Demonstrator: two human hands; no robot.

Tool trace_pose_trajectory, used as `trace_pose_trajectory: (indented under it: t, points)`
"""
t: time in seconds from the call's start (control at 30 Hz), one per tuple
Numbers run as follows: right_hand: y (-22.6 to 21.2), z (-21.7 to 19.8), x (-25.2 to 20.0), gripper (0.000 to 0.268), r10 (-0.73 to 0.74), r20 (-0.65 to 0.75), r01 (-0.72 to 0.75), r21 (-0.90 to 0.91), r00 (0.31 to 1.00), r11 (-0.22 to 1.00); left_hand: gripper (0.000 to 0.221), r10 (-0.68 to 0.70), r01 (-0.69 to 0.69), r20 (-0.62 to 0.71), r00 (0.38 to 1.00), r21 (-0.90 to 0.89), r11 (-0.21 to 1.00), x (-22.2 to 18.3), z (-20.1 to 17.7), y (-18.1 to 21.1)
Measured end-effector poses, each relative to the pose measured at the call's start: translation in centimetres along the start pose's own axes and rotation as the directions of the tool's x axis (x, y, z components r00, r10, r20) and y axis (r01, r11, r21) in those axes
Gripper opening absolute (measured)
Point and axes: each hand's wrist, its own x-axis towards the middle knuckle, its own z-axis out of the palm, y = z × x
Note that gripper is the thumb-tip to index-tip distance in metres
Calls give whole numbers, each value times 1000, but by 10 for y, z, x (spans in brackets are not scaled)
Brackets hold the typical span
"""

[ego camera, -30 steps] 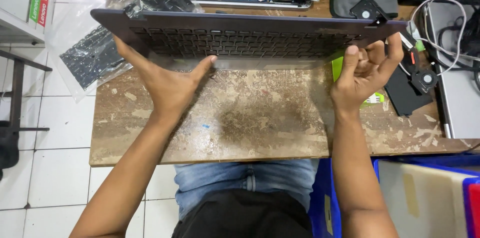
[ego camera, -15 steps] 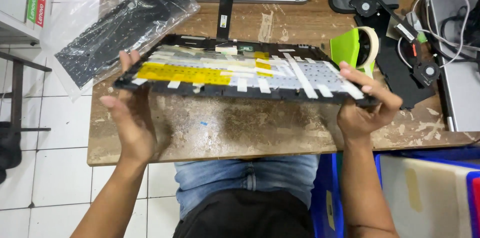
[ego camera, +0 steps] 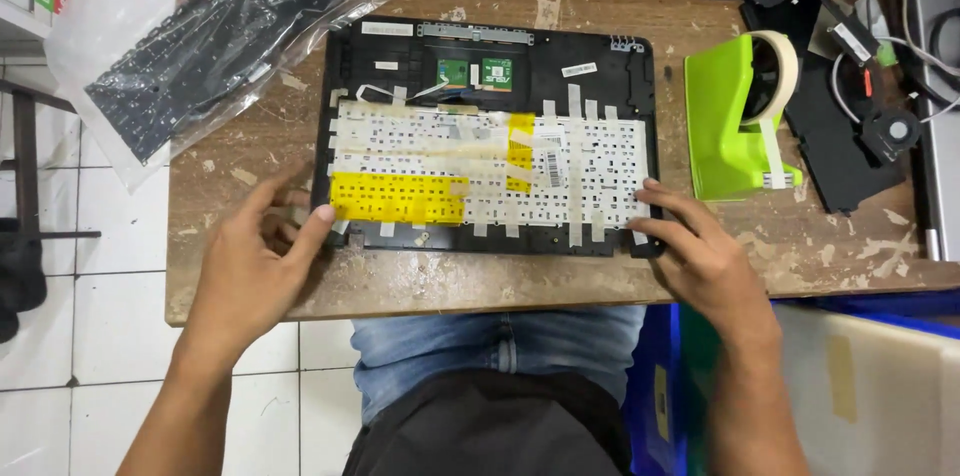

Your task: The person is securing a laptop keyboard and its ribbon cable using adhesive tape inside the laptop's top case.

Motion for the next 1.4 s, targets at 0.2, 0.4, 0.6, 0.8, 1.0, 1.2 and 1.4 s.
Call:
trace_pose_trajectory:
  t: [0.2,0.4,0.6,0.8,1.0,1.2,1.4]
  points:
    - [12,-37,-1,41,48,488,-123,123,872,985,53,-7,-3,37,999,277,961,2,4,7]
    - [-8,-28,32,38,-57,446,1,123,893,992,52,420,-412,71,905,393,822,-2,36,2]
    - [-13,9,68,52,70,368,-57,-46,927,997,52,602,-614,215,769,511,602,21,74,8]
    - [-3,37,81,57,93,412,-34,-148,906,988,57,626,-599,267,733,689,408,41,95,9]
    - [-5,39,87,56,-10,358,111,-263,934,958,81,560,-610,375,739,726,318,57,96,27]
    - [-7,46,105,61,50,452,175,-442,891,880,81,501,-515,384,776,844,150,55,115,38]
    - [-16,57,127,57,82,475,238,-574,876,784,66,504,-335,299,810,942,-20,45,148,40]
